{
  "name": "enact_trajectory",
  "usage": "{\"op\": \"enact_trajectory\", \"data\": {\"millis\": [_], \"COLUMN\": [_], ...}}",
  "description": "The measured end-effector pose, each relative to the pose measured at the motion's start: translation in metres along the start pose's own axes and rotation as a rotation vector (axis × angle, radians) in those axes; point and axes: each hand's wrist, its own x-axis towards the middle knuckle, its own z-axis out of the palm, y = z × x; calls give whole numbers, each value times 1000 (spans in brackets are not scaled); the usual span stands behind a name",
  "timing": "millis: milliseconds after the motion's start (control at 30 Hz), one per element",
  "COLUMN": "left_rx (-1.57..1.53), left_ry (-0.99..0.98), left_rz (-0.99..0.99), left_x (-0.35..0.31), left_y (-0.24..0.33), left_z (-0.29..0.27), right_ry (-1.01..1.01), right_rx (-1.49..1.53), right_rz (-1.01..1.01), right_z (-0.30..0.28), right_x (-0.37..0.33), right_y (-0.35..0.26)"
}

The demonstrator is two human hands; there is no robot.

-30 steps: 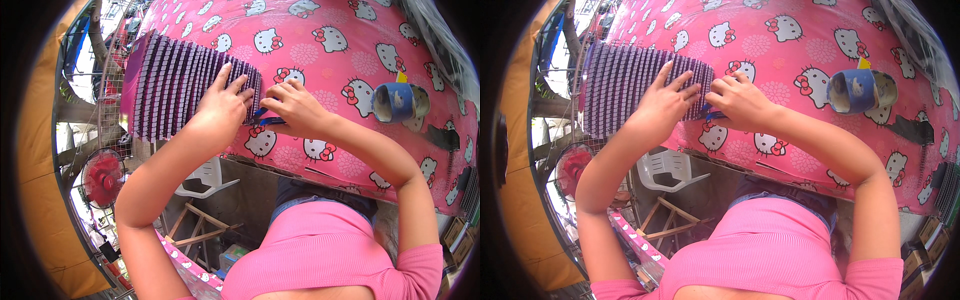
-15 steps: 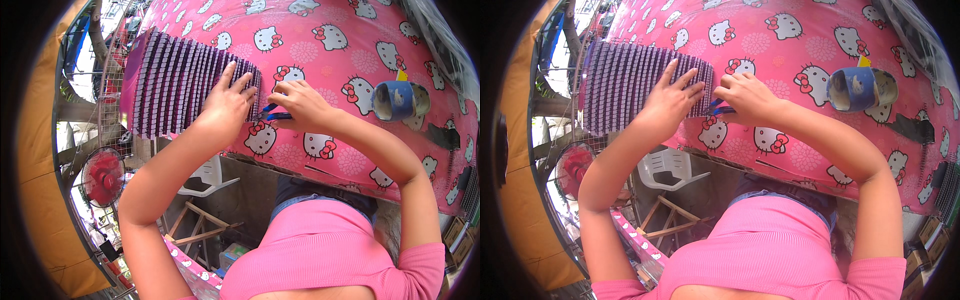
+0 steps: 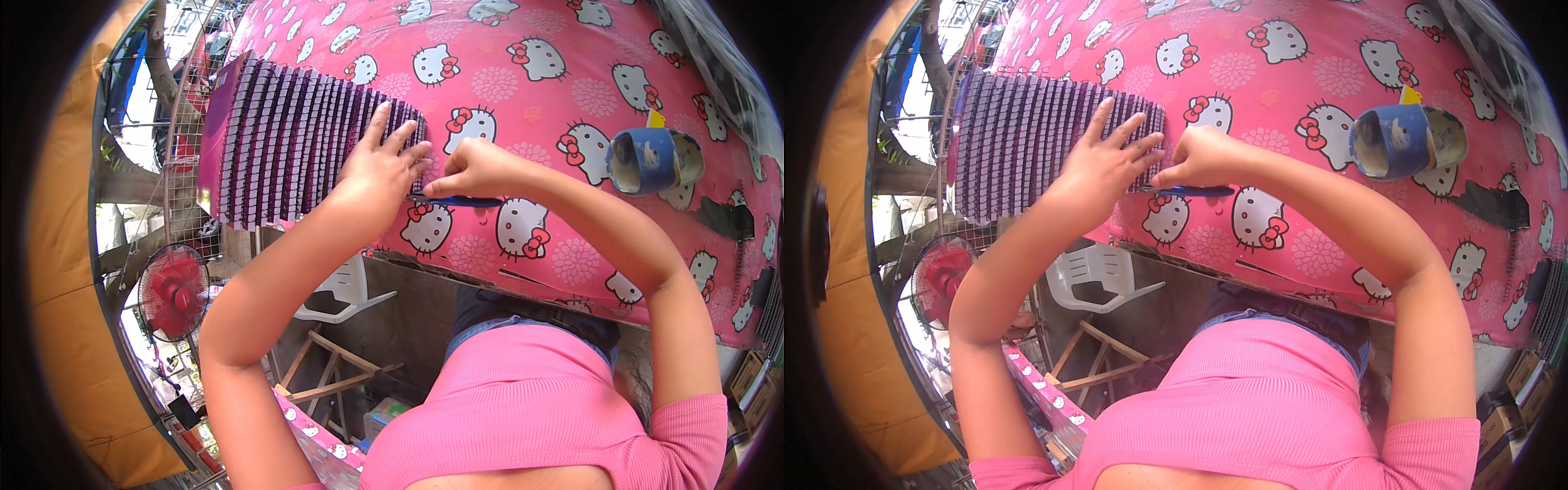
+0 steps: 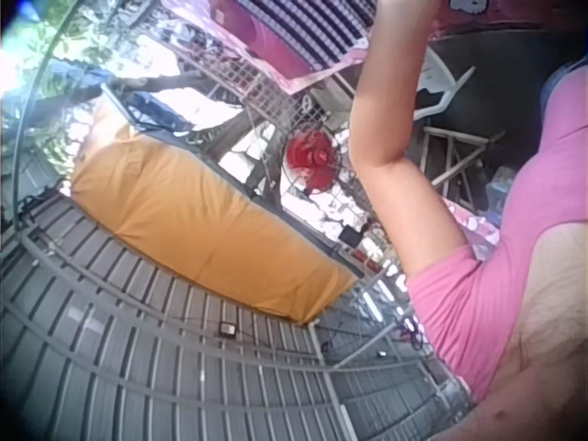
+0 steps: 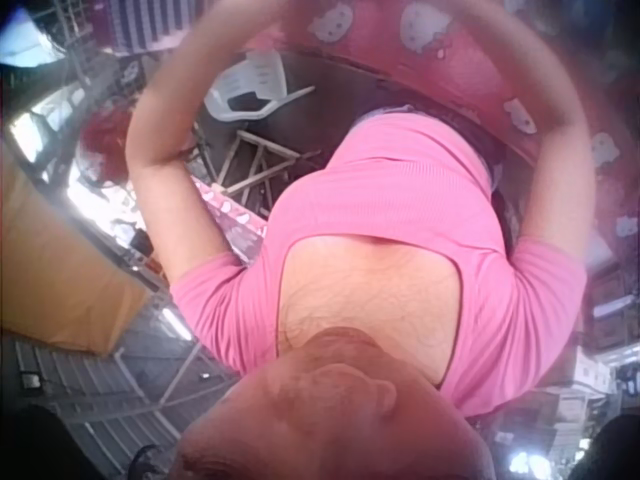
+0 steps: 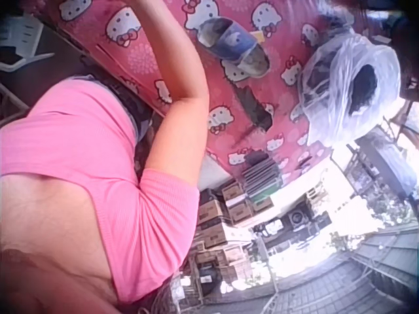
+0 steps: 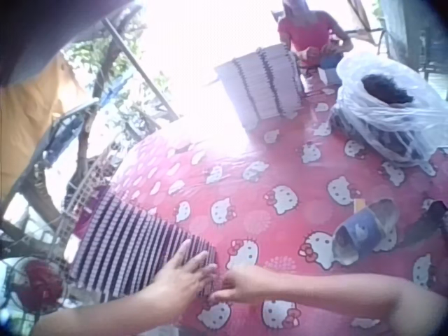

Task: The person uses a pair of snips to trim excess plastic coil from a stack of spiral-bound notebooks on a table. The person handles the notebooks one by one, aligning them and clipping the ends of the spiral spines before placing them in a pile.

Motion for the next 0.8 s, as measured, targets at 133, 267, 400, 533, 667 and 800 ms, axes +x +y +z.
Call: {"op": "enact_trajectory", "data": {"millis": [133,267,400,533,667,800], "left_rx": [5,-17,-8,-10,-85,-44], "left_ry": [-73,-62,-59,-62,-36,-70], "left_rz": [-2,-17,-10,2,-36,18], "left_x": [9,6,5,5,7,11], "left_y": [3,2,1,0,3,1], "left_z": [2,-2,-5,-4,1,-6], "right_ry": [508,666,645,404,-78,72], "right_rx": [-659,-819,-789,-458,253,-67], "right_rz": [-633,-775,-816,-643,-25,-115], "right_z": [21,24,25,15,-8,-2], "right_x": [2,7,15,17,5,14], "right_y": [30,43,42,32,0,15]}}
